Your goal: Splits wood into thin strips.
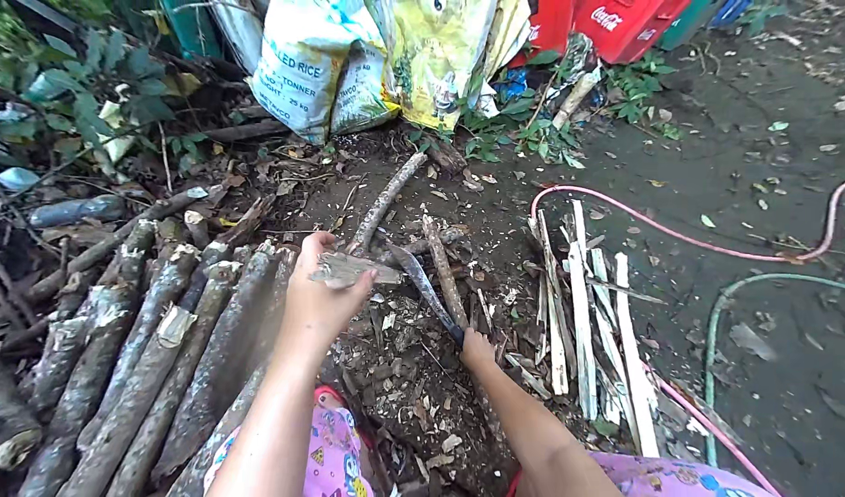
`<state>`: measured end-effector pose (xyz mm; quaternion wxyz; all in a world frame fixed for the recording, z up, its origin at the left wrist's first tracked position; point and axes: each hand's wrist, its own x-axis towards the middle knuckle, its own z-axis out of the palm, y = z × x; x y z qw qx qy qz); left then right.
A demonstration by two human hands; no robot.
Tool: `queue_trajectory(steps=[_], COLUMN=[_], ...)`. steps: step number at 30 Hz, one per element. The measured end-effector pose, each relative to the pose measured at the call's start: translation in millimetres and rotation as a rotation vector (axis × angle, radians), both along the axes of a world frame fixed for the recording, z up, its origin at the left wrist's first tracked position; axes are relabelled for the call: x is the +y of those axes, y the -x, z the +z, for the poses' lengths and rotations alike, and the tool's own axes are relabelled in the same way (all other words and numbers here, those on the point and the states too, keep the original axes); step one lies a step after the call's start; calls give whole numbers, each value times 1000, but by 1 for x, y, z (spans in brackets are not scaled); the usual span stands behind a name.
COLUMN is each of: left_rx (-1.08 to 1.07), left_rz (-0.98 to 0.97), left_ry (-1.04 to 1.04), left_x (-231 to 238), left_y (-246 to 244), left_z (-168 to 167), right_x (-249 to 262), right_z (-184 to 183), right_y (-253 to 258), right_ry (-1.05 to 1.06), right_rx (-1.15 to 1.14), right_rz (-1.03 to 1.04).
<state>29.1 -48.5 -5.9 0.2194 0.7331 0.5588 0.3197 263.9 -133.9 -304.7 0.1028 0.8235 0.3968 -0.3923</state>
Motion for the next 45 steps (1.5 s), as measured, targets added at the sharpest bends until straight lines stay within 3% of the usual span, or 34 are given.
queue_trajectory(steps=[4, 10, 17, 21, 25, 29, 35, 39, 42, 45], left_rx=[-38, -152, -194, -284, -239, -201, -159, -158, -140, -118], left_rz=[97, -44, -422, -355, -286, -303, -361, -386, -393, -399], left_ry=[-39, -189, -106, 49, 184, 189, 230, 246, 254, 248], left_x=[15, 51, 66, 61, 57, 58, 59, 60, 62, 64], left_y=[5, -1, -36, -58, -61, -63, -69, -70, -69, -68], left_z=[8, -5, 3, -6, -21, -20, -12, -12, -12, -12], right_x=[-7, -33, -42, -52, -71, -90, -101, -93, -90, -94], right_z=[16, 39, 133, 195, 247, 278, 294, 298, 298, 303], right_y=[-2, 7, -6, -4, 2, 10, 30, 37, 33, 33], right_ry=[-136, -417, -718, -957, -1127, -1185, -1255, -1019, -941, -931], right_rx=[205, 580, 620, 658, 670, 561, 260, 196, 384, 822], right_rz=[-238, -601, -586, -539, -415, -247, -43, -48, -117, -287])
